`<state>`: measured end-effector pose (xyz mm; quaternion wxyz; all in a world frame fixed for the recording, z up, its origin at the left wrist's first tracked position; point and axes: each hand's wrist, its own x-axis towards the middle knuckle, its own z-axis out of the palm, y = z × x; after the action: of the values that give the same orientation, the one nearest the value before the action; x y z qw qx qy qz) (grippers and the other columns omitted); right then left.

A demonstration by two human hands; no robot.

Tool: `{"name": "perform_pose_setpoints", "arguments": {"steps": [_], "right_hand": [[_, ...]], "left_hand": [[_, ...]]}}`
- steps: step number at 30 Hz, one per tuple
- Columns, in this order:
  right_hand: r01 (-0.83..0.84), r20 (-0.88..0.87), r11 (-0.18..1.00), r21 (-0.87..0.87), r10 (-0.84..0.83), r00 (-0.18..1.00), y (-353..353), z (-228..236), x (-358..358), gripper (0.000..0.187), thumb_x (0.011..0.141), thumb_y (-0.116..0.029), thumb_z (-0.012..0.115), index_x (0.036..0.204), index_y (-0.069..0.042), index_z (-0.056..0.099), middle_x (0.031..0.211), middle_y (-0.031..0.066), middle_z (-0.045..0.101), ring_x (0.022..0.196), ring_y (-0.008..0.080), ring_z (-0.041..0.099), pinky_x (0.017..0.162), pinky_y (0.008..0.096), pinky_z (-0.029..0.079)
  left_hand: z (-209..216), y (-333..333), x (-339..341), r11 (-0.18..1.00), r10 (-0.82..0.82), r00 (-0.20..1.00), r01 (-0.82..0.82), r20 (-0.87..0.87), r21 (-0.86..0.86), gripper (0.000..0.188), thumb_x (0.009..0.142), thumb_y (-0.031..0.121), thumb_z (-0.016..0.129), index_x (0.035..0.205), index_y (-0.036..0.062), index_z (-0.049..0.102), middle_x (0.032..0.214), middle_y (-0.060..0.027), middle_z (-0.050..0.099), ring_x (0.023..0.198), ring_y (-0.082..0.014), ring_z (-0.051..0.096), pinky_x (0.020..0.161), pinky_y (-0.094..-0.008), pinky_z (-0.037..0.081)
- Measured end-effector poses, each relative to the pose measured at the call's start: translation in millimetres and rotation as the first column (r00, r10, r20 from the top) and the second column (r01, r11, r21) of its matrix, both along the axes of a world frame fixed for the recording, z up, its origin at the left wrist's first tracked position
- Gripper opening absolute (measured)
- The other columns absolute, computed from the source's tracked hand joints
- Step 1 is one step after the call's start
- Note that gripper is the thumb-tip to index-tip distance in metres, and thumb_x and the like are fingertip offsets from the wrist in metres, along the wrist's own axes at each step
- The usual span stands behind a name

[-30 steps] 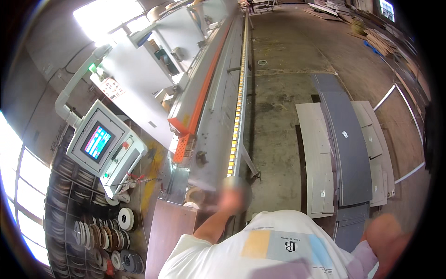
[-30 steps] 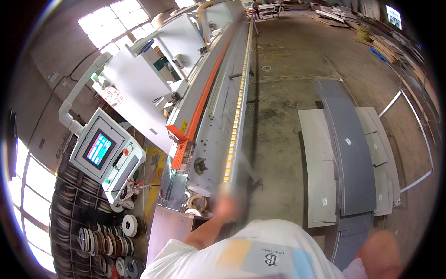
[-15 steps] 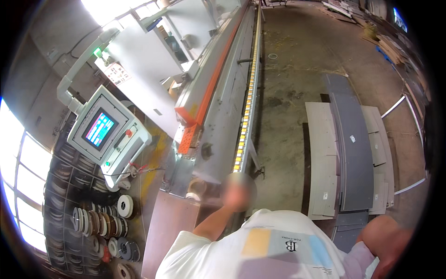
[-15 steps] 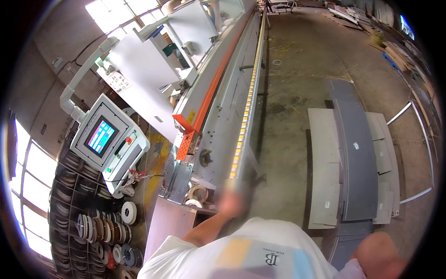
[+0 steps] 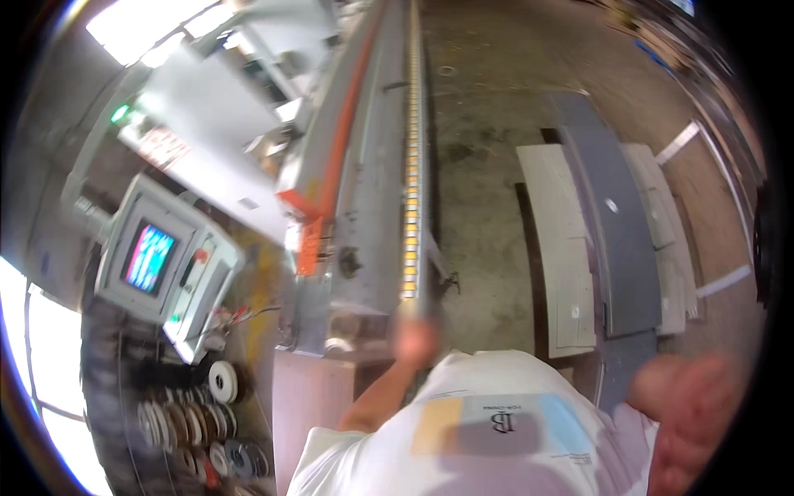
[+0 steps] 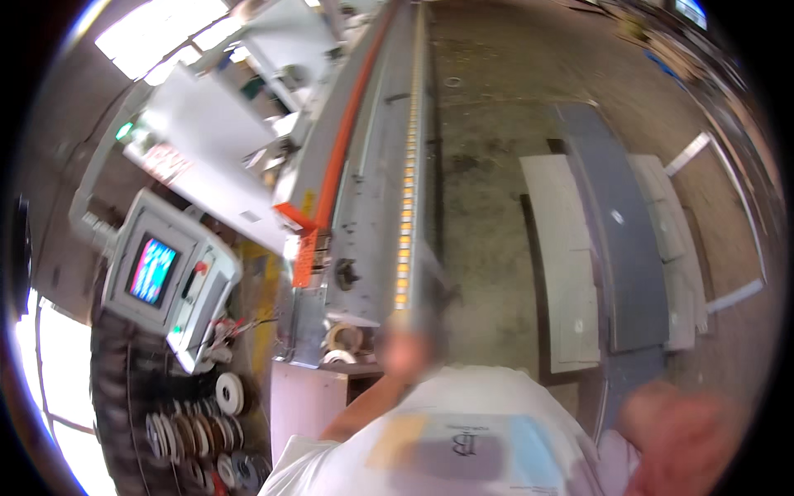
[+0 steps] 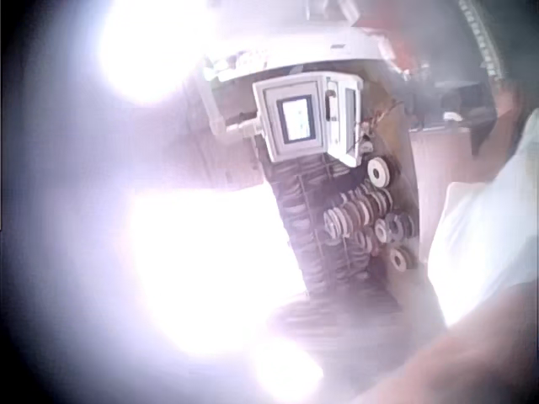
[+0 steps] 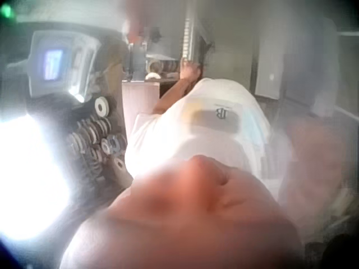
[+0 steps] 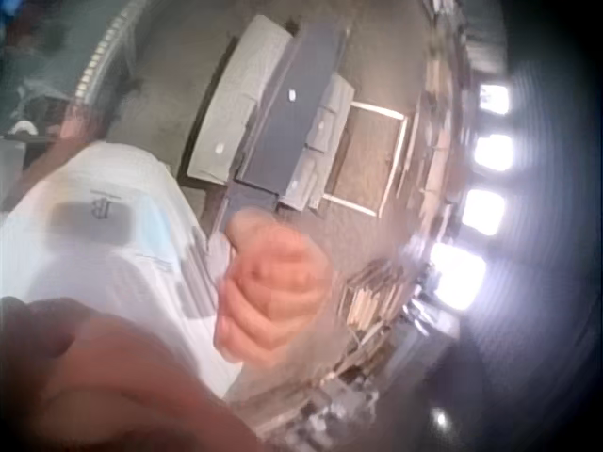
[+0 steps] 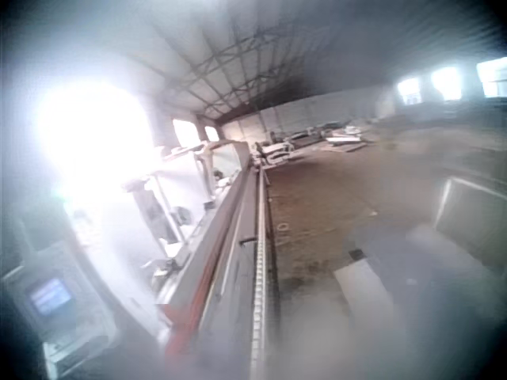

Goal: The person repeatedly picks up grey metal sheets from a stack on the floor and places them onto a conveyor belt. They then push the sheets through a processing machine and retrieve them from the other side, stacking them back on the floor.

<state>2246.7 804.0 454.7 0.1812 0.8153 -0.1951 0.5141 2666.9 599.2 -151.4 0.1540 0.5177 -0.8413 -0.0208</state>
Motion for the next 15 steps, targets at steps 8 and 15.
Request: {"name": "perform_pose_setpoints", "arguments": {"steps": [8,15], "right_hand": [[0.332,0.159,0.525,0.784,-0.686,0.71,-45.4,-216.2,22.6,0.02,0.085,-0.012,0.066,0.067,-0.005,0.06,0.059,0.0101,0.055,0.048,0.0273,0.051,0.048,0.0382,0.039],[0.0,-0.228,-0.277,0.961,-0.79,0.569,50.8,-373.3,6.5,0.026,0.099,-0.03,0.054,0.102,-0.011,0.071,0.075,0.0046,0.072,0.065,0.0203,0.067,0.063,0.0326,0.052]], "left_hand": [[24.5,-8.4,-4.4,0.643,0.251,0.428,0.597,0.868,-0.48,0.035,0.101,0.035,0.055,0.125,0.0089,0.057,0.113,-0.0072,0.063,0.103,-0.0213,0.06,0.092,-0.0369,0.049],[-74.7,-3.2,-24.5,-0.095,0.948,0.159,0.968,0.275,-0.231,0.028,0.103,0.03,0.052,0.122,0.0097,0.057,0.11,-0.0058,0.061,0.101,-0.0203,0.058,0.091,-0.0353,0.048]]}}
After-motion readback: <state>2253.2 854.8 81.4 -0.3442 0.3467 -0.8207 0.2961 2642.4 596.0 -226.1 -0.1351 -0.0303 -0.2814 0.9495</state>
